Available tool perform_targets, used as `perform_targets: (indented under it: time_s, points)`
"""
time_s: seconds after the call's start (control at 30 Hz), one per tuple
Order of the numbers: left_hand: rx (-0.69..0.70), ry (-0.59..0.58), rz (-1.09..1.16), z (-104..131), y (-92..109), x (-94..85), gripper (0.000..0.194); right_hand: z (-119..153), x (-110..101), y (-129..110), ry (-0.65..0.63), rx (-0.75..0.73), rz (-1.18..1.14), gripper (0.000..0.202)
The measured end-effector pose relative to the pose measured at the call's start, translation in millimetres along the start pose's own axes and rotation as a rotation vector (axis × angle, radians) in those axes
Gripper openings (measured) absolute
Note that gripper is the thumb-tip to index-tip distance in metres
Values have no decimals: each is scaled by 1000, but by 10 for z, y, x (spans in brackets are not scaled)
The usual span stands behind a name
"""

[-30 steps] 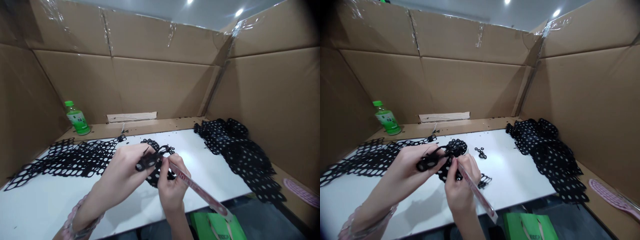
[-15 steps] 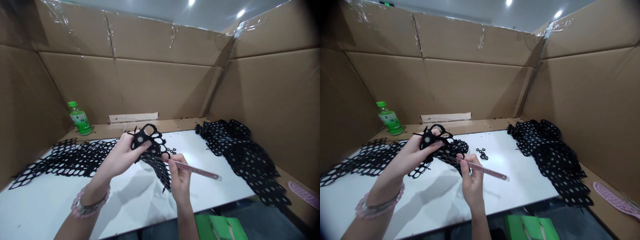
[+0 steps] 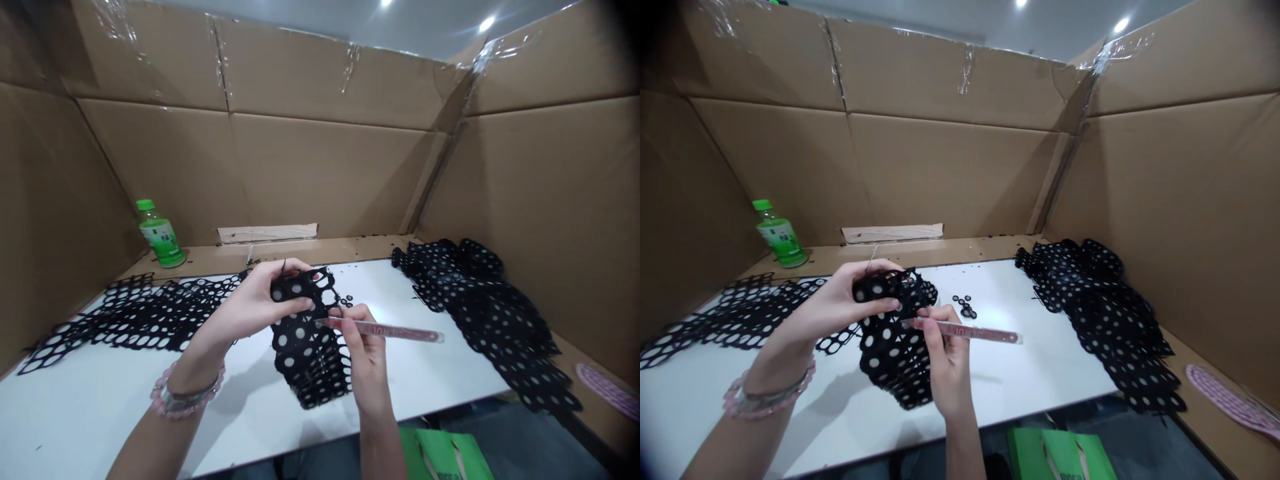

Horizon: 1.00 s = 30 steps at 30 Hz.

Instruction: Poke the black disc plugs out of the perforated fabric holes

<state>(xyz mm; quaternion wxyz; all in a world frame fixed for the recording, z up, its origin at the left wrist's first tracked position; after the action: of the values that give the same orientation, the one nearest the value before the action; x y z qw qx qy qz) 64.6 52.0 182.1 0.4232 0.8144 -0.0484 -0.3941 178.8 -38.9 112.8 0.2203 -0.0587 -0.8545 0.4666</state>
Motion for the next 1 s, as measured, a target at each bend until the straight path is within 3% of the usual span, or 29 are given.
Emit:
perform_targets:
  time_s: [0.4,0.73,0.87,1.0]
  points:
    - [80,48,-29,10,112,-37,27,36,-24,-148,150,-120,150,18]
    - [154,176,-168,194,324,-13,28,118,218,-435,216,-432,554,15]
    - [164,167,-187,245,382,-12,25,58,255,-393,169,-378,548,17]
    - [113,176,-96,179,293,-75,19,-4,48,-236,144,-219,271,17]
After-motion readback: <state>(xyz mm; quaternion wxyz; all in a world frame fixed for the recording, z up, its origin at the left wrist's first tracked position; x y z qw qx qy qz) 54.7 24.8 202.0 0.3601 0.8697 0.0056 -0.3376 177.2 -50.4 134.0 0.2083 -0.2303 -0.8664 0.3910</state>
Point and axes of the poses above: each hand's wrist, its own z-axis away from the middle knuckle, its own x-axis out of the palm, y = z × x, the point moved 9 cm from there along -z, towards the middle knuckle, and after that the axes turned 7 degrees about -z, right-handed, at the moved point
